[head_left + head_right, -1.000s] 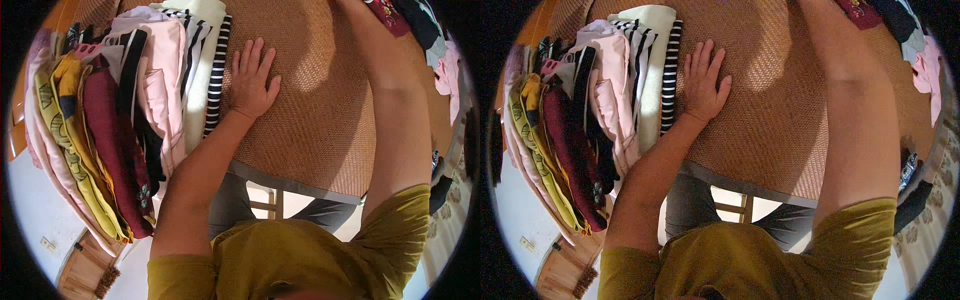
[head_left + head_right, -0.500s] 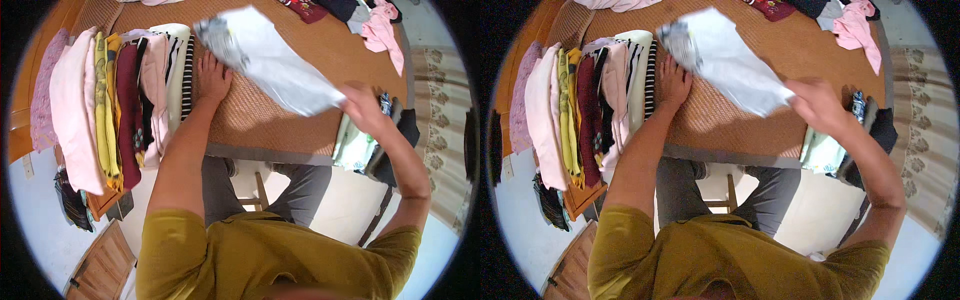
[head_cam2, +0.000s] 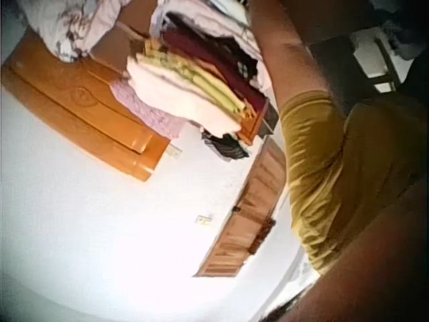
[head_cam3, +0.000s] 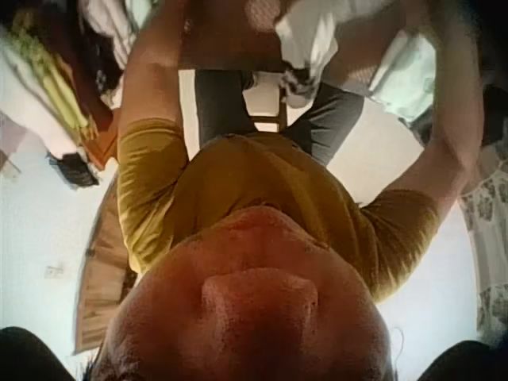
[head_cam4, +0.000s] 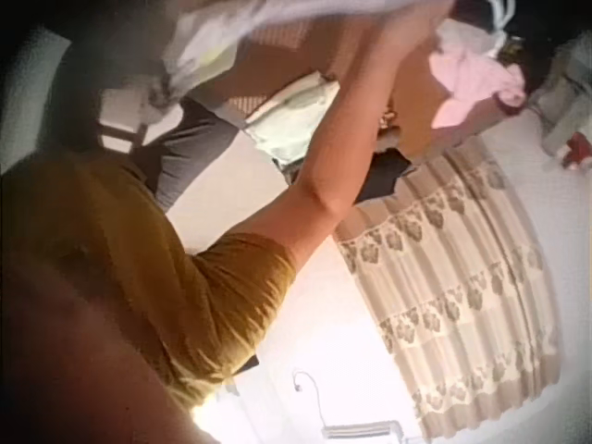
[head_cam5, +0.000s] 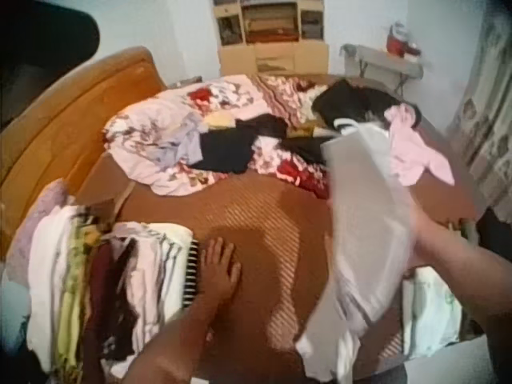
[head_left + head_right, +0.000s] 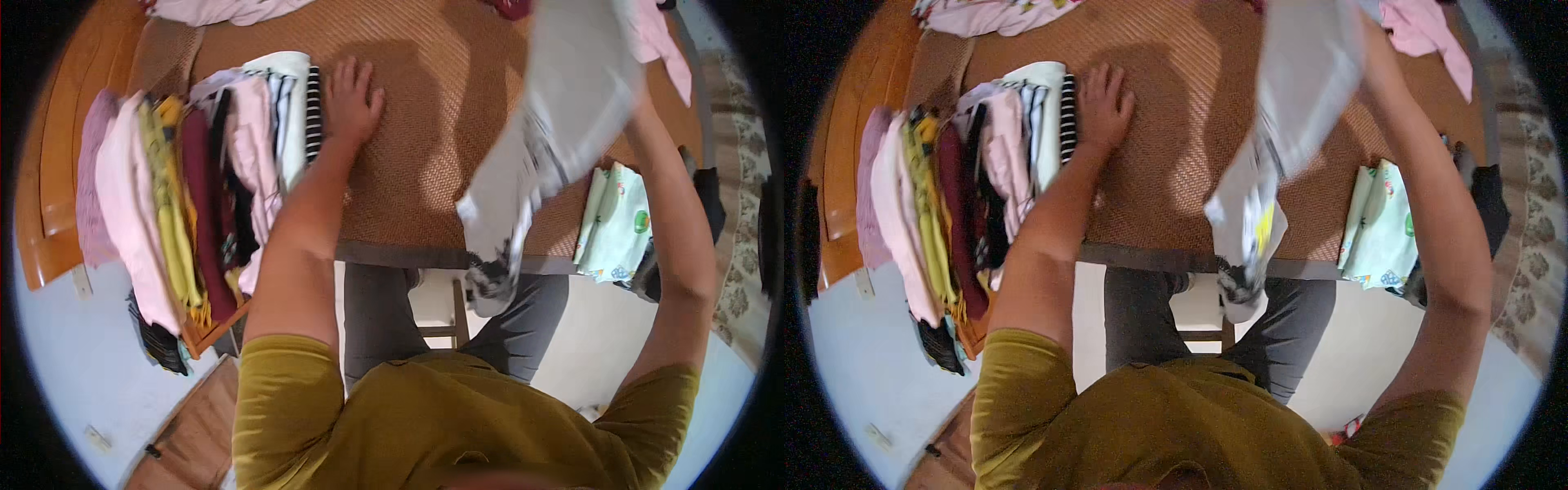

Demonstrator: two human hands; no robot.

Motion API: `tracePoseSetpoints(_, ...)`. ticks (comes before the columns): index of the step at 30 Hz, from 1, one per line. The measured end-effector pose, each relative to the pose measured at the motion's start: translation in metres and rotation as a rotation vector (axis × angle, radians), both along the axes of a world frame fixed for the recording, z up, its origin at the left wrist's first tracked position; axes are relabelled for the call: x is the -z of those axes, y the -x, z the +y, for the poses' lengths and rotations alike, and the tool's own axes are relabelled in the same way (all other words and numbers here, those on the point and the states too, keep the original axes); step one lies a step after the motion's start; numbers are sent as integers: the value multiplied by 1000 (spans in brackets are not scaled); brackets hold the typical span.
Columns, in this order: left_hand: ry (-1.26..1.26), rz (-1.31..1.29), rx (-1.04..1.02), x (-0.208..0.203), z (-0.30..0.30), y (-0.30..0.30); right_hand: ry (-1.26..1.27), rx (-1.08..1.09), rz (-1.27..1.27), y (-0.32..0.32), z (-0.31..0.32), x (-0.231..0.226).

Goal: Folding various articles of clothing and organizing them into stacks on a bed.

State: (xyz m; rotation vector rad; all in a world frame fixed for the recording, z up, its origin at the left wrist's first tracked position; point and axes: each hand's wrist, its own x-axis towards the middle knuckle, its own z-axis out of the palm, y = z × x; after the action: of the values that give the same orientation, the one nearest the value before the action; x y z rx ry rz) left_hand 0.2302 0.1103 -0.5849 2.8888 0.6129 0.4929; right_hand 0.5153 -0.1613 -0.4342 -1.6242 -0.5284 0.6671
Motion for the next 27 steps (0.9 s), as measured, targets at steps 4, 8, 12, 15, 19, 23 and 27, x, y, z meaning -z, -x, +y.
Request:
tracePoseSetpoints(4, -166, 14, -49, 2, 49, -37, 212, -271, -775, 17, 67, 61)
tracePoseSetpoints(8, -164, -21, -115, 16, 72, -76, 514, -265, -1297, 3, 61, 120)
tracePoseSetpoints(12, -115, -19, -134, 7, 86, -84, 373, -412, -1183, -28, 77, 108)
tracePoseSetpoints(15, -100, 1, -129, 15, 86, -92, 310, -101, -1281, -72, 86, 116)
tracePoseSetpoints(19, -78, 15, -61, 10, 93, -95, 628, 94, -1369, -141, 96, 145)
tracePoseSetpoints(23, -131, 76, -61, -1, 93, -105, 685, -54, -1152, -177, 101, 158)
tracePoseSetpoints(27, 17, 142, 14, -29, 135, -128, 620, -51, -1194, -201, 99, 178)
